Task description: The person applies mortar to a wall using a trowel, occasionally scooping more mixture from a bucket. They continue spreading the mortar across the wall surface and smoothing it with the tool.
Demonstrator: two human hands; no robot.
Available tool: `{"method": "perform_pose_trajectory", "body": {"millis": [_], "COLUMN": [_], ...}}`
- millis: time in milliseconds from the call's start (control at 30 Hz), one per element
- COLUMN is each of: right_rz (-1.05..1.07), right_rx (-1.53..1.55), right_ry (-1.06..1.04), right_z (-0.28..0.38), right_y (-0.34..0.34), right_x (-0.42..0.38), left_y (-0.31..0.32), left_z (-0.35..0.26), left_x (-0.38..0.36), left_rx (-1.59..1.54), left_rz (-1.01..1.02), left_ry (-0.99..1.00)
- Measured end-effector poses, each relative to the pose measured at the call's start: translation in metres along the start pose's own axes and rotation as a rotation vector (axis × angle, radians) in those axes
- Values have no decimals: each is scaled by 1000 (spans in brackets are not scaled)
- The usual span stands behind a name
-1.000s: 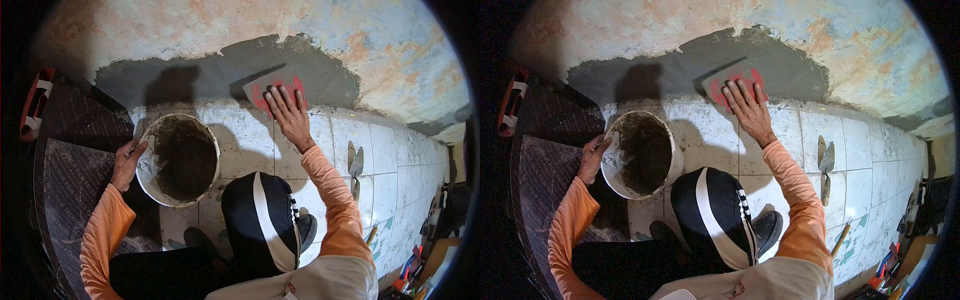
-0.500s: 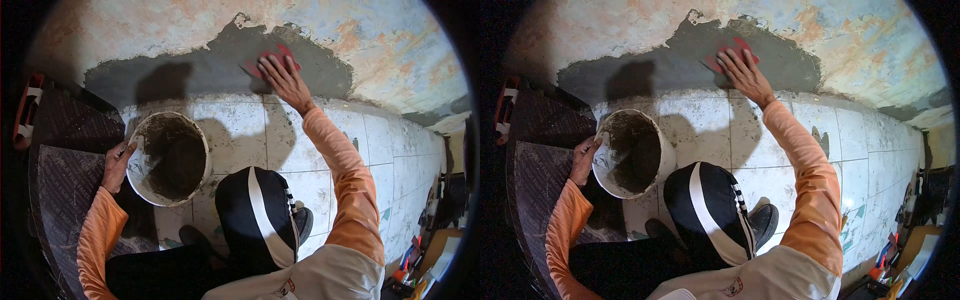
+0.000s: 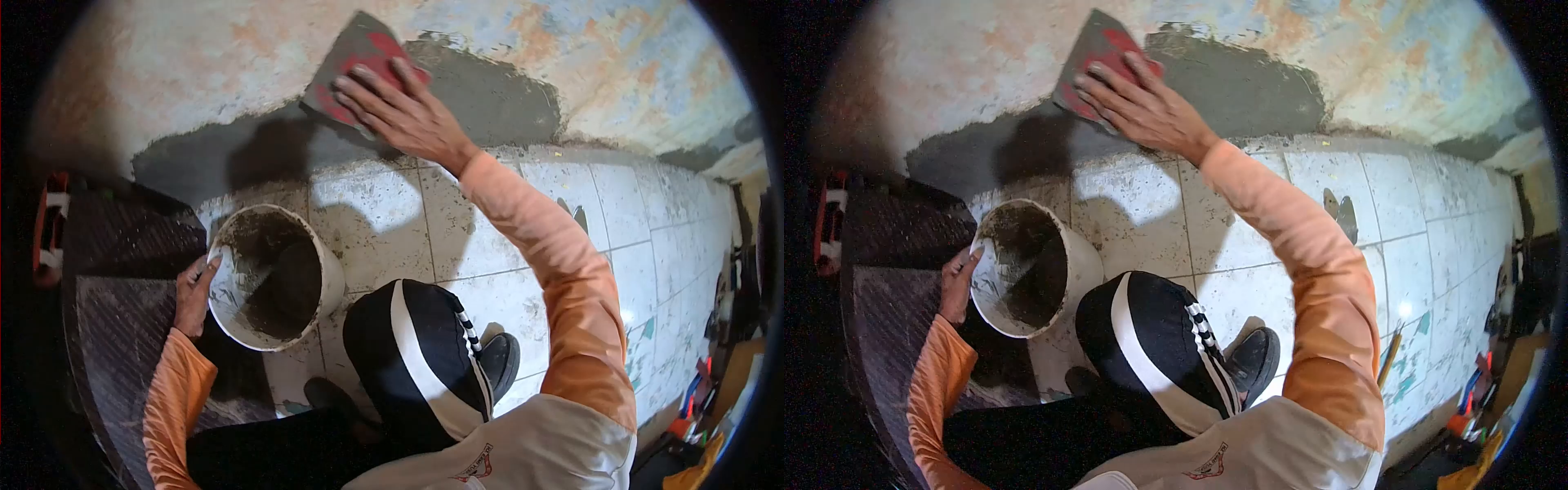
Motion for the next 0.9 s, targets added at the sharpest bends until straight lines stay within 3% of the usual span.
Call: {"method": "perform_pose_trajectory", "body": {"millis": [133, 400, 600, 733, 800, 833, 900], "right_rz": [122, 335, 482, 592, 643, 644, 430], "right_rx": [-121, -104, -69, -11, 69, 60, 566], "right_ry": [-2, 104, 183, 272, 521, 524, 1214], "right_z": [0, -18, -19, -19, -25, -25, -27], "right_y": [44, 76, 84, 47, 24, 19, 10], "right_x": [-12, -149, -233, -281, -301, -303, -314], "left_y": [-1, -5, -3, -8, -8, -6, -2], "left_z": [1, 12, 9, 15, 16, 14, 10], "left_x": [1, 9, 5, 10, 12, 11, 7], "left_rx": [4, -98, -74, -70, -70, -71, -121], "left_rz": [-25, -16, -8, -31, 3, 11, 20], "left_ry": [-11, -8, 9, 16, 69, 74, 21]}}
Point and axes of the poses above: each hand's wrist, its own x-axis towards the middle knuckle, its own y-axis out of the palm, z = x × y, the point moved 3 cm from there along x, towards the middle knuckle, and after that the axes turned 10 degrees about -x, right-handed, at the moved point
